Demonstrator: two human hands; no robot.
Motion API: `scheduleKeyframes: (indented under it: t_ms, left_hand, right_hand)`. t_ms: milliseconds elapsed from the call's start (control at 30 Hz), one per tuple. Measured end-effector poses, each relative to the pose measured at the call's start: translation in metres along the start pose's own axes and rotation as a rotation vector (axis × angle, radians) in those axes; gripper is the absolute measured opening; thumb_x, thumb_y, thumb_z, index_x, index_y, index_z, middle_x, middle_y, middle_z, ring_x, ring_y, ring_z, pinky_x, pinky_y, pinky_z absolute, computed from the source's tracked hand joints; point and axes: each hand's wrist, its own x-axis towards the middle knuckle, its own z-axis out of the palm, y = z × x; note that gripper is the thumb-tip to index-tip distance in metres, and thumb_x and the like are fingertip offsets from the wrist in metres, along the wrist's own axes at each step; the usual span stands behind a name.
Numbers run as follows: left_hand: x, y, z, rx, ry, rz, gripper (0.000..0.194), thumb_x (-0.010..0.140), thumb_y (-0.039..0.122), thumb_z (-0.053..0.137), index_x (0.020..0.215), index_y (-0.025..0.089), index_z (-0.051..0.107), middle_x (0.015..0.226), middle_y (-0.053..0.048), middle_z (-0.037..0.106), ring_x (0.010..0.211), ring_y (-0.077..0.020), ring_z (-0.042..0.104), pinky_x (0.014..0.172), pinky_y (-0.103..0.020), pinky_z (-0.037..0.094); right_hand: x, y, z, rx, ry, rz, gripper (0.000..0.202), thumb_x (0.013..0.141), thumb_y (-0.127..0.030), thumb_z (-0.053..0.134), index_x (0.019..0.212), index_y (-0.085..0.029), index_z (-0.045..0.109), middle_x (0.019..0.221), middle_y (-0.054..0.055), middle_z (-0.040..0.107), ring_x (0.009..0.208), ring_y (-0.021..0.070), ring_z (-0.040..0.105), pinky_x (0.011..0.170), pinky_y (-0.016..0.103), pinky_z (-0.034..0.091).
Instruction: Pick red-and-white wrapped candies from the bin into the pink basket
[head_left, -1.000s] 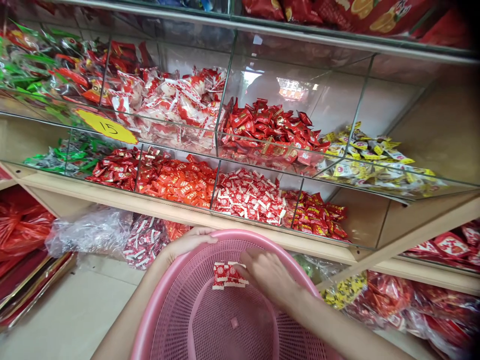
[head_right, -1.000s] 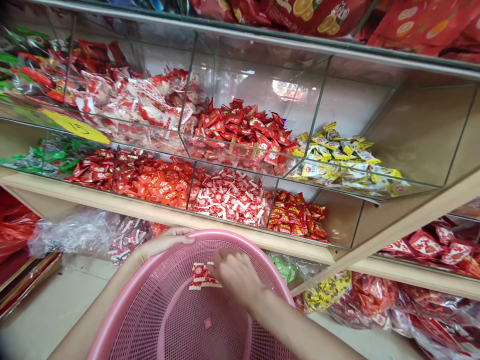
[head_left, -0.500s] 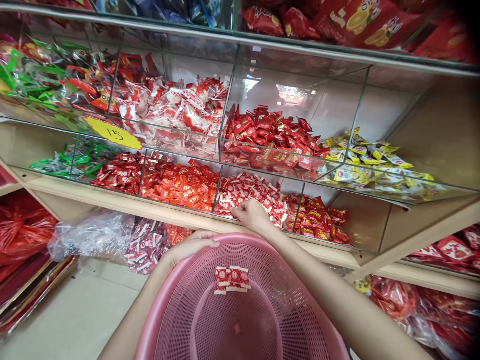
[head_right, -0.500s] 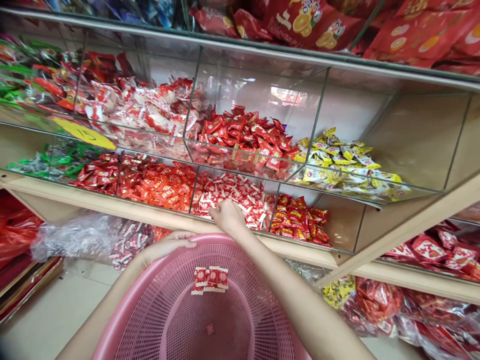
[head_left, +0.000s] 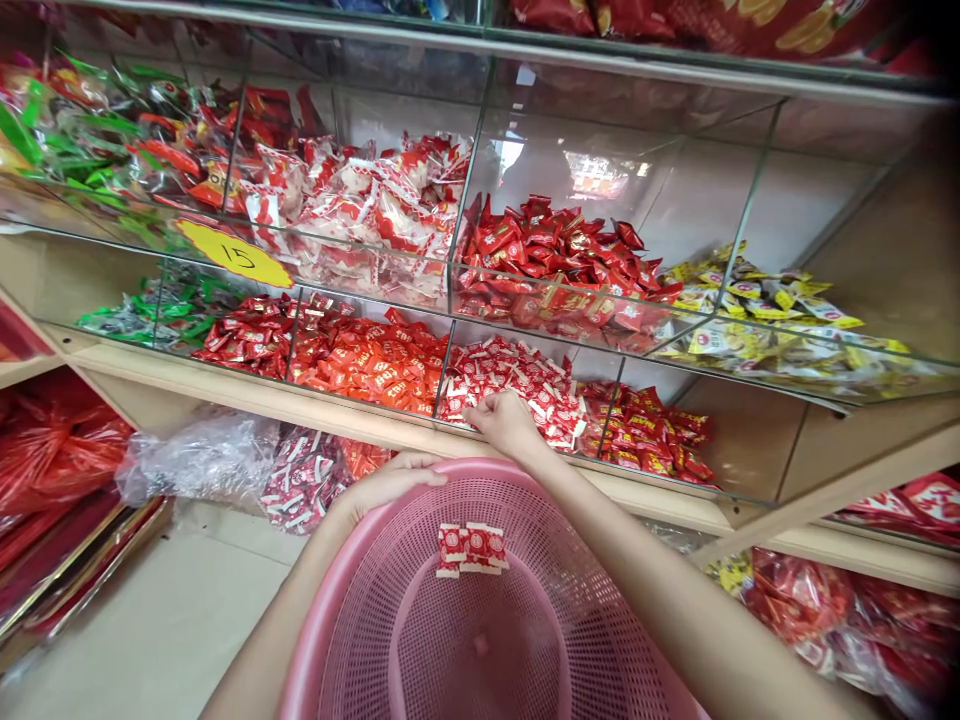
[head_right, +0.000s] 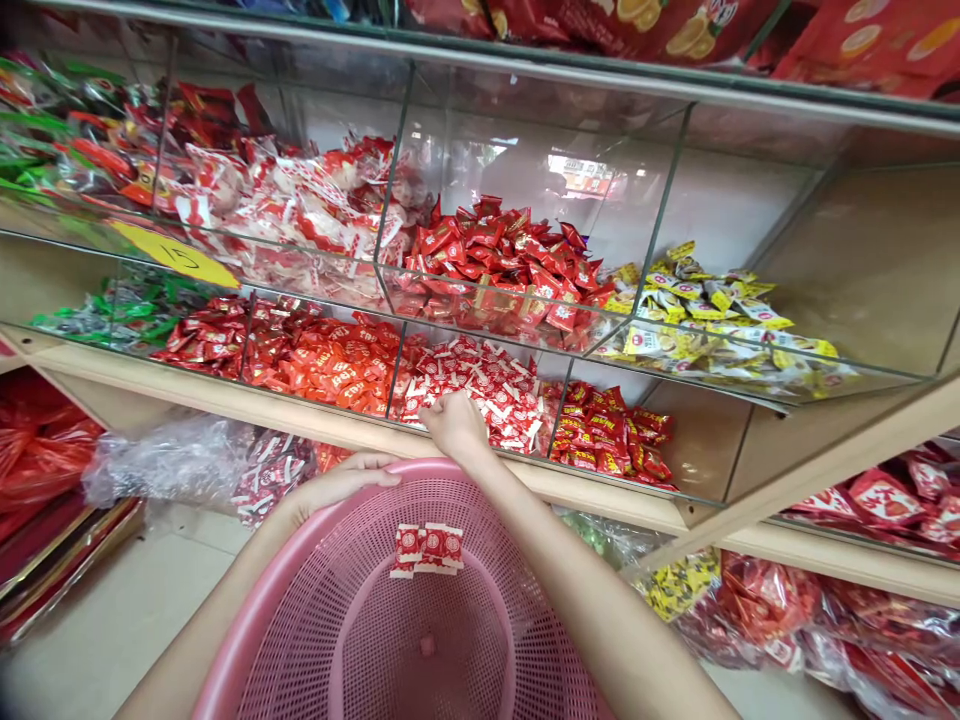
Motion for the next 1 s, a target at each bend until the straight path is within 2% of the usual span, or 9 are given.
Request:
scheduleKeyframes:
  t_ms: [200,300,367,467,533,600,767,867,1000]
  left_hand:
    - [0.000,0.000,0.002,0.007,0.010,0.018,0.038,0.069,0.029,0.060,0.105,0.015,0.059,0.089,-0.004,0.066,0.079,-0.0191,0.060,0.071,-0.028,0.043]
    - [0.000,0.002,0.004,0.013,0.019,0.019,0.034,0.069,0.028,0.060,0.101,0.016,0.062,0.089,-0.003,0.067,0.078,-0.0174,0.059,0.072,-0.027,0.042]
    - [0.000,0.003,0.004,0.023,0.028,0.044,0.030,0.069,0.026,0.061,0.097,0.017,0.064,0.089,-0.001,0.067,0.078,-0.0157,0.058,0.074,-0.025,0.040]
    - [0.001,0.002,0.003,0.024,0.048,0.086,0.025,0.068,0.023,0.061,0.092,0.017,0.066,0.081,0.000,0.067,0.073,-0.0136,0.057,0.071,-0.022,0.040]
    - [0.002,0.000,0.002,0.022,0.051,0.069,0.027,0.068,0.024,0.060,0.093,0.016,0.065,0.077,0.001,0.067,0.066,-0.0128,0.056,0.064,-0.022,0.040]
    - [0.001,-0.002,0.002,0.030,0.044,0.037,0.031,0.069,0.026,0.059,0.097,0.016,0.064,0.078,0.000,0.067,0.063,-0.0130,0.056,0.060,-0.022,0.040]
    - [0.001,-0.001,0.003,0.061,0.035,0.028,0.037,0.068,0.030,0.060,0.102,0.017,0.062,0.087,-0.002,0.067,0.077,-0.0176,0.059,0.068,-0.024,0.041]
    - [0.001,0.000,0.003,0.065,0.030,0.033,0.037,0.068,0.031,0.060,0.103,0.016,0.061,0.088,-0.002,0.067,0.080,-0.0189,0.059,0.071,-0.026,0.041]
    - [0.001,-0.001,0.003,0.069,0.028,0.040,0.036,0.070,0.030,0.059,0.103,0.016,0.061,0.089,-0.003,0.067,0.081,-0.0194,0.059,0.071,-0.026,0.042]
  right_hand:
    - [-0.008,-0.002,-0.002,0.270,0.012,-0.133,0.026,0.072,-0.035,0.050,0.054,-0.016,0.049,0.049,-0.005,0.041,0.047,0.0071,0.034,0.047,0.020,0.028]
    - [-0.031,-0.014,-0.015,0.440,0.074,-0.212,0.026,0.076,-0.038,0.049,0.062,-0.016,0.052,0.054,-0.004,0.044,0.050,0.0074,0.035,0.048,0.020,0.029]
    - [-0.053,-0.021,-0.023,0.556,0.039,-0.216,0.025,0.077,-0.038,0.049,0.067,-0.016,0.054,0.059,-0.003,0.047,0.053,0.0075,0.037,0.050,0.020,0.031]
    - [-0.086,-0.017,-0.024,0.668,-0.191,-0.132,0.026,0.076,-0.040,0.051,0.069,-0.016,0.056,0.060,-0.002,0.048,0.054,0.0076,0.038,0.051,0.020,0.033]
    - [-0.103,-0.003,-0.014,0.717,-0.350,-0.045,0.028,0.075,-0.042,0.052,0.067,-0.015,0.055,0.059,-0.002,0.048,0.053,0.0075,0.039,0.050,0.021,0.033]
    - [-0.114,0.017,0.003,0.742,-0.437,0.051,0.031,0.072,-0.044,0.054,0.063,-0.015,0.054,0.057,-0.003,0.048,0.052,0.0074,0.039,0.050,0.021,0.032]
    - [-0.123,0.057,0.042,0.754,-0.457,0.267,0.035,0.063,-0.047,0.061,0.054,-0.014,0.053,0.050,-0.005,0.045,0.048,0.0057,0.034,0.048,0.021,0.027]
    - [-0.123,0.059,0.047,0.802,-0.462,0.341,0.036,0.058,-0.048,0.064,0.053,-0.014,0.054,0.049,-0.005,0.045,0.047,0.0055,0.035,0.049,0.021,0.027]
    - [-0.123,0.050,0.043,0.862,-0.459,0.412,0.038,0.051,-0.052,0.065,0.049,-0.015,0.052,0.048,-0.006,0.045,0.046,0.0057,0.036,0.049,0.022,0.029]
